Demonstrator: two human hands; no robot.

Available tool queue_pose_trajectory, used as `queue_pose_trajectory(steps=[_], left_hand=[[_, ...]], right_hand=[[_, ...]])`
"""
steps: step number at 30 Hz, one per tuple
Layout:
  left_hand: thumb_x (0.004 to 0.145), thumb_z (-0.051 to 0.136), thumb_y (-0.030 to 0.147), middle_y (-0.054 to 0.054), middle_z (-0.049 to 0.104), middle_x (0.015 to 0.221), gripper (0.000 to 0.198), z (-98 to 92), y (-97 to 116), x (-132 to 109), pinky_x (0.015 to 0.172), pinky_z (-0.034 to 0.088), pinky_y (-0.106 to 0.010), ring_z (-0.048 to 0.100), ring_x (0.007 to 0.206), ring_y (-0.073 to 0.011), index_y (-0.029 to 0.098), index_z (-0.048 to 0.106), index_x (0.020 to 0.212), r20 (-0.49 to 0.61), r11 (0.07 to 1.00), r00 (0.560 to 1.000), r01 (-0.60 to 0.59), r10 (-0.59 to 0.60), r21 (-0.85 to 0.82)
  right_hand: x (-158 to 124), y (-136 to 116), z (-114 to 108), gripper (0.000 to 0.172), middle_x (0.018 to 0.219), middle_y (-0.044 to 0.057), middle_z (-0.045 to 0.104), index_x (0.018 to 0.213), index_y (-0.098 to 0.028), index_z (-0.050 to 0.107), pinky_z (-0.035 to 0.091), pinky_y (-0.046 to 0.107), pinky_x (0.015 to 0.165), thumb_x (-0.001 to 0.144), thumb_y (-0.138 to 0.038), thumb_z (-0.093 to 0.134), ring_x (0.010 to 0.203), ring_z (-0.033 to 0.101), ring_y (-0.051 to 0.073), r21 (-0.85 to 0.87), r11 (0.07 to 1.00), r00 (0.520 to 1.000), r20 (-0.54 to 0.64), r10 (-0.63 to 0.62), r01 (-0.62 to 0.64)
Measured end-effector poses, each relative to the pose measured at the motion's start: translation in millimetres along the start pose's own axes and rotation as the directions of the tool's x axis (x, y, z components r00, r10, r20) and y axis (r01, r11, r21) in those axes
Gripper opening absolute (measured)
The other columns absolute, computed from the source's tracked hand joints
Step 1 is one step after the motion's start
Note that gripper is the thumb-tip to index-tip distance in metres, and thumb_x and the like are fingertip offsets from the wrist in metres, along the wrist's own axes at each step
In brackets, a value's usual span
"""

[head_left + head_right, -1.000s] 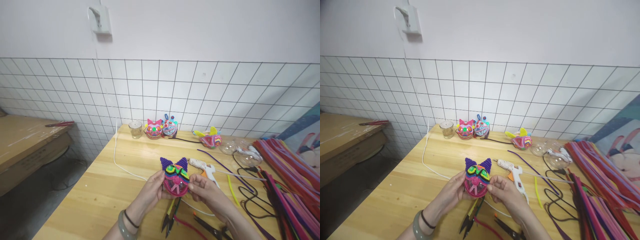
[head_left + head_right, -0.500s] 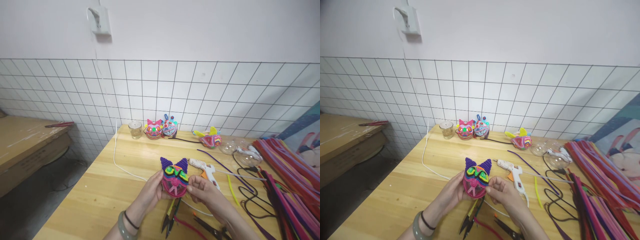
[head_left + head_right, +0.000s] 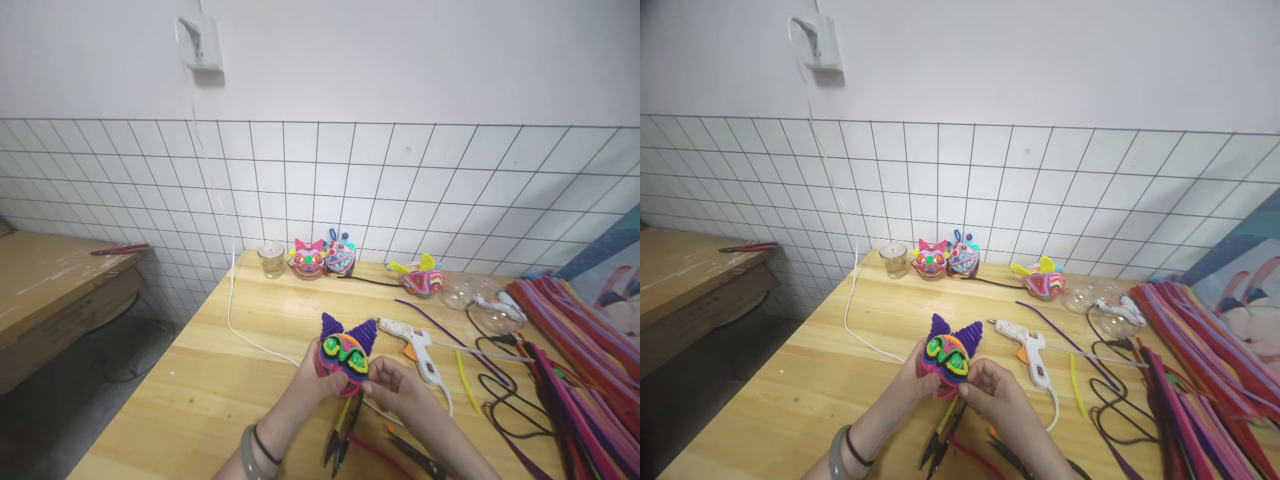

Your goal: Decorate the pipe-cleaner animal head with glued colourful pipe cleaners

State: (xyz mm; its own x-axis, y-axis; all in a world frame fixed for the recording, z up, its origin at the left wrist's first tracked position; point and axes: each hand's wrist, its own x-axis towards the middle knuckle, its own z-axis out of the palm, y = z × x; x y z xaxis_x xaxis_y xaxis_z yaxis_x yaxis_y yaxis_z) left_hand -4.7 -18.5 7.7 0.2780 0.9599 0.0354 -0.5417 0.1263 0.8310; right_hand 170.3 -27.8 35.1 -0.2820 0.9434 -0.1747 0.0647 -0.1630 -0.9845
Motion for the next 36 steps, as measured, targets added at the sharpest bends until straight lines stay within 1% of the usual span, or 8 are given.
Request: queue_pose_trajectory(steps=[7,10,14,21,25,28,31,36], left_hand=[[0.059,0.084,0.030,-0.009,0.069,0.098,0.056,8.7,9,-4,0.082,0.049,-0.032,0.065,0.090,-0.0220,0.017,0.055,0.105,-0.061,0.995,0.997,-0.031,0.037,0.099],[0.061,0.082,0.027,-0.010,0.069,0.100,0.056,8.0,9,-4,0.083,0.050,-0.033,0.065,0.091,-0.0226,0.017,0.054,0.108,-0.072,0.992,0.994,-0.074,0.082,0.106],[0.061,0.082,0.027,-0.010,0.070,0.098,0.052,6.0,8,-4,0.082,0.050,-0.032,0.065,0.090,-0.0214,0.016,0.056,0.104,-0.127,0.990,0.986,-0.097,0.111,0.106],[0.060,0.083,0.030,-0.012,0.071,0.098,0.052,6.8,9,-2,0.081,0.052,-0.033,0.067,0.089,-0.0224,0.015,0.059,0.103,-0.232,1.000,0.973,-0.022,0.020,-0.007],[0.065,0.079,0.033,-0.012,0.072,0.093,0.045,5.3,10,-1,0.070,0.056,-0.034,0.068,0.081,-0.0229,0.014,0.059,0.101,-0.267,0.997,0.963,0.025,-0.045,-0.078],[0.070,0.075,0.035,-0.010,0.072,0.087,0.037,2.7,13,0,0.064,0.057,-0.033,0.067,0.075,-0.0212,0.014,0.061,0.096,-0.290,0.994,0.955,0.024,-0.054,-0.106],[0.073,0.072,0.037,-0.011,0.072,0.086,0.035,0.2,15,0,0.063,0.057,-0.034,0.068,0.077,-0.0224,0.014,0.062,0.097,-0.309,0.991,0.949,0.024,-0.065,-0.135],[0.071,0.073,0.039,-0.012,0.073,0.090,0.037,-3.2,21,3,0.063,0.058,-0.034,0.070,0.082,-0.0259,0.014,0.065,0.096,-0.352,0.985,0.934,-0.008,-0.055,-0.175]], right_hand=[[1,2,3,0.045,0.059,-0.005,0.053,0.069,-0.019,0.051,0.033,0.022,0.052,0.061,-0.054,0.079,0.054,0.045,0.009,0.046,0.998,0.999,0.025,-0.035,0.034],[2,1,6,0.043,0.064,-0.002,0.059,0.070,-0.019,0.053,0.039,0.024,0.057,0.062,-0.053,0.079,0.059,0.053,0.011,0.078,0.995,0.998,0.016,-0.062,0.060],[5,3,11,0.039,0.067,0.000,0.064,0.072,-0.019,0.056,0.041,0.024,0.057,0.065,-0.049,0.079,0.061,0.056,0.012,0.099,0.991,0.996,-0.015,-0.087,0.088],[4,2,16,0.040,0.075,0.001,0.067,0.081,-0.019,0.058,0.039,0.022,0.054,0.065,-0.048,0.079,0.063,0.058,0.012,0.164,0.983,0.995,-0.075,-0.067,0.078],[3,4,15,0.042,0.071,-0.001,0.064,0.082,-0.019,0.058,0.036,0.021,0.052,0.063,-0.050,0.079,0.059,0.053,0.010,0.162,0.986,0.996,-0.082,-0.037,0.050],[1,6,14,0.043,0.068,-0.003,0.059,0.083,-0.019,0.059,0.034,0.021,0.051,0.063,-0.052,0.078,0.058,0.050,0.010,0.130,0.991,0.996,-0.086,-0.025,0.036],[-3,5,14,0.041,0.067,-0.003,0.057,0.081,-0.019,0.059,0.035,0.022,0.053,0.063,-0.052,0.076,0.059,0.050,0.012,0.057,0.998,0.998,-0.067,-0.021,0.025],[-16,5,4,0.029,0.062,-0.003,0.054,0.081,-0.020,0.062,0.036,0.024,0.053,0.072,-0.046,0.067,0.057,0.048,0.013,-0.228,0.974,0.998,-0.060,-0.017,0.003]])
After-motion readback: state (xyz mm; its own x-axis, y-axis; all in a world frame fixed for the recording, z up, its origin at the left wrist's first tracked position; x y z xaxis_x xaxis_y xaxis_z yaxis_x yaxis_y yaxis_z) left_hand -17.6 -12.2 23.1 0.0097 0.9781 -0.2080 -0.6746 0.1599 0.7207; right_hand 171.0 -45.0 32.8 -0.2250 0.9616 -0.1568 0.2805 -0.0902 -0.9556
